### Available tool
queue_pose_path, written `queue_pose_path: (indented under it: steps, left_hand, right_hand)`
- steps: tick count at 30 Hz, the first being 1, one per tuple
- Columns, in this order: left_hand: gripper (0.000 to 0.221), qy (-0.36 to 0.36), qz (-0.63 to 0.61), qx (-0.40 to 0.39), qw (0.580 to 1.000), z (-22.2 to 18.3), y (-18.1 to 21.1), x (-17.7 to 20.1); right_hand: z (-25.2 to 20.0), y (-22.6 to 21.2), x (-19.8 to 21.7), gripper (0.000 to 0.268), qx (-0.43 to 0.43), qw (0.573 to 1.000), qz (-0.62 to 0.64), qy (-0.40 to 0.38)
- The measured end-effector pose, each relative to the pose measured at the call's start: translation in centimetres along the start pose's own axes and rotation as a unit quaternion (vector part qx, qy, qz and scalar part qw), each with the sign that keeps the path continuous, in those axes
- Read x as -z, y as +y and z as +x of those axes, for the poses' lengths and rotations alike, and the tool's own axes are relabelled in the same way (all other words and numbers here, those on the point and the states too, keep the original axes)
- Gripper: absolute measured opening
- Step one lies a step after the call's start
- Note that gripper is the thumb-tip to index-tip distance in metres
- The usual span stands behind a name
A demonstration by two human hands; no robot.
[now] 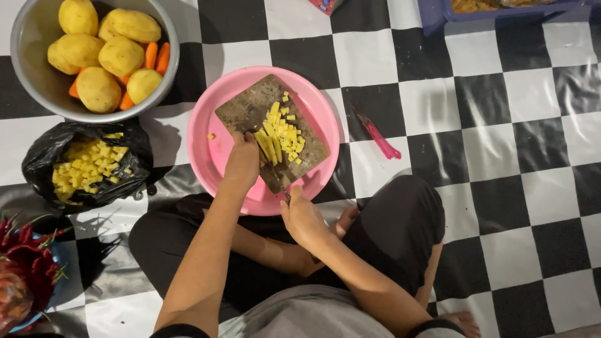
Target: Dicing peeled potatoes into small cubes using a knife on a cutting board.
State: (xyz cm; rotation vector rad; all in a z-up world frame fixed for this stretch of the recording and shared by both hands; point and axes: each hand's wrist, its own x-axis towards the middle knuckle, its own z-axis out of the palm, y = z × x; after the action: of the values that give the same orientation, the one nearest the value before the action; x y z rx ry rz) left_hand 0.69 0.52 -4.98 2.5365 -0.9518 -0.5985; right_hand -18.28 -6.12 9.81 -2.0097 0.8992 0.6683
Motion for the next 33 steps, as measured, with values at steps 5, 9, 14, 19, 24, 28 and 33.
queue_pose_path:
  steps: [5, 9, 14, 19, 24, 28, 33]
  left_hand:
    - [0.089, -0.01, 0.004, 0.012, 1.0, -0.1, 0.6, 0.6]
    - [0.073, 0.024, 0.022, 0.006, 0.999, -0.4, 0.5, 0.1]
    - [0.064, 0.039, 0.027, 0.002, 0.999, -1.1, 0.7, 0.1]
    - [0.033, 0.02, -0.299, 0.201, 0.932, -2.7, 4.3, 4.8]
    - [0.091, -0.02, -0.057, 0.02, 0.998, -1.2, 0.9, 2.7]
    - [0.088, -0.016, -0.075, 0.029, 0.997, -1.5, 0.7, 2.2]
    - [0.082, 0.021, -0.053, 0.008, 0.998, -0.6, -0.5, 0.0]
  right_hand:
    - [0.7, -1.3, 0.7, 0.027, -0.004, 1.0, 0.002, -0.004]
    - [2.9, -1.3, 0.2, 0.03, 0.007, 1.0, -0.019, 0.0]
    - [1.3, -1.1, 0.0, 0.036, -0.001, 1.0, 0.005, -0.009]
    - [0.2, 3.8, -1.8, 0.036, -0.017, 1.0, -0.003, -0.012]
    - [-0.1, 2.9, -0.3, 0.032, 0.005, 1.0, -0.003, -0.001]
    - [-0.8, 0.3, 0.7, 0.029, 0.007, 1.0, 0.01, 0.014]
    - [-1.3, -1.2, 0.6, 0.028, 0.01, 1.0, 0.002, 0.0]
